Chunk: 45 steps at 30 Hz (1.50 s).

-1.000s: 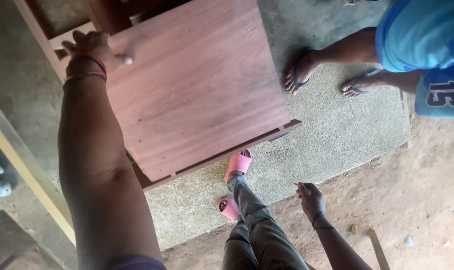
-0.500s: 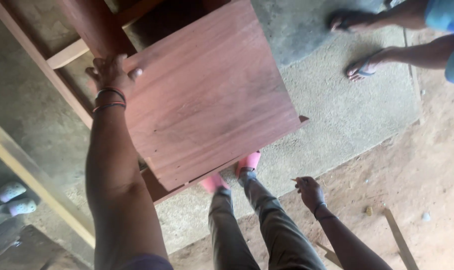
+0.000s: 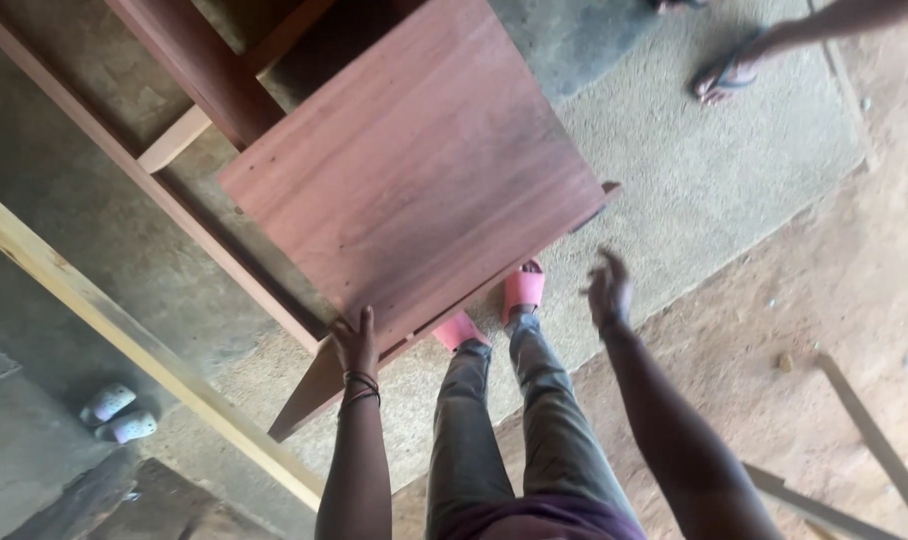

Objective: Marking measurements on a piece of wood using a square ruler and a pencil for carpentry.

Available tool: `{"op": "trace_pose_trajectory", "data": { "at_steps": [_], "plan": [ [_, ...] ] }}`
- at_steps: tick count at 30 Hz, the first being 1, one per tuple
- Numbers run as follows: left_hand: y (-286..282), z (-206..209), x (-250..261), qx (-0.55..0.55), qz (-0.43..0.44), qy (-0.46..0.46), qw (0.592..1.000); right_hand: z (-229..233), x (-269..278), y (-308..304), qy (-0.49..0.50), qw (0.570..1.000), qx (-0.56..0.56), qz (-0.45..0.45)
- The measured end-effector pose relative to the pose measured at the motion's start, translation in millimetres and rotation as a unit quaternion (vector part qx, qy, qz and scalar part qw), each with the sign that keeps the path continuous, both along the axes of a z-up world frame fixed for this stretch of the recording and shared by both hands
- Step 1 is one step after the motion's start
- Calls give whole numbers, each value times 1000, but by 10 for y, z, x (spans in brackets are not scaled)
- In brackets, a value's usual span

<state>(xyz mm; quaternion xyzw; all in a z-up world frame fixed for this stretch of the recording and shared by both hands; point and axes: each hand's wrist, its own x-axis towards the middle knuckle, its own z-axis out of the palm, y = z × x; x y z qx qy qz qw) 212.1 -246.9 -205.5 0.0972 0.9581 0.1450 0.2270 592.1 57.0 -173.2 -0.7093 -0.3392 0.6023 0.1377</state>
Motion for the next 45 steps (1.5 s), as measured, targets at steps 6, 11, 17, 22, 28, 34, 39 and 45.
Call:
{"op": "trace_pose_trajectory", "data": {
  "at_steps": [6,11,17,22,28,34,39,45],
  "plan": [
    [43,366,142,-55,-10,-115,992,-11,-520,845,-82,981,145,96],
    [488,696,122,163,281,-296,898,-41,-646,1141,-114,984,95,97],
    [623,626,-72,174,257,-232,922,-208,-699,1438,3,989,87,118],
    [719,705,-340,89,195,-209,954,239,-698,1284,124,985,94,78],
    [1137,726,-49,47,-152,127,979,149,7,555,46,998,34,-11],
    [2114,880,570,97,-426,116,892,-842,1033,-128,-91,987,-122,-55],
    [2780,715,797,136,-473,134,860,-1555,1337,-24,-224,955,-183,58],
    [2945,557,947,98,-469,278,833,-3203,1419,446,-309,919,-72,233]
  ]
}}
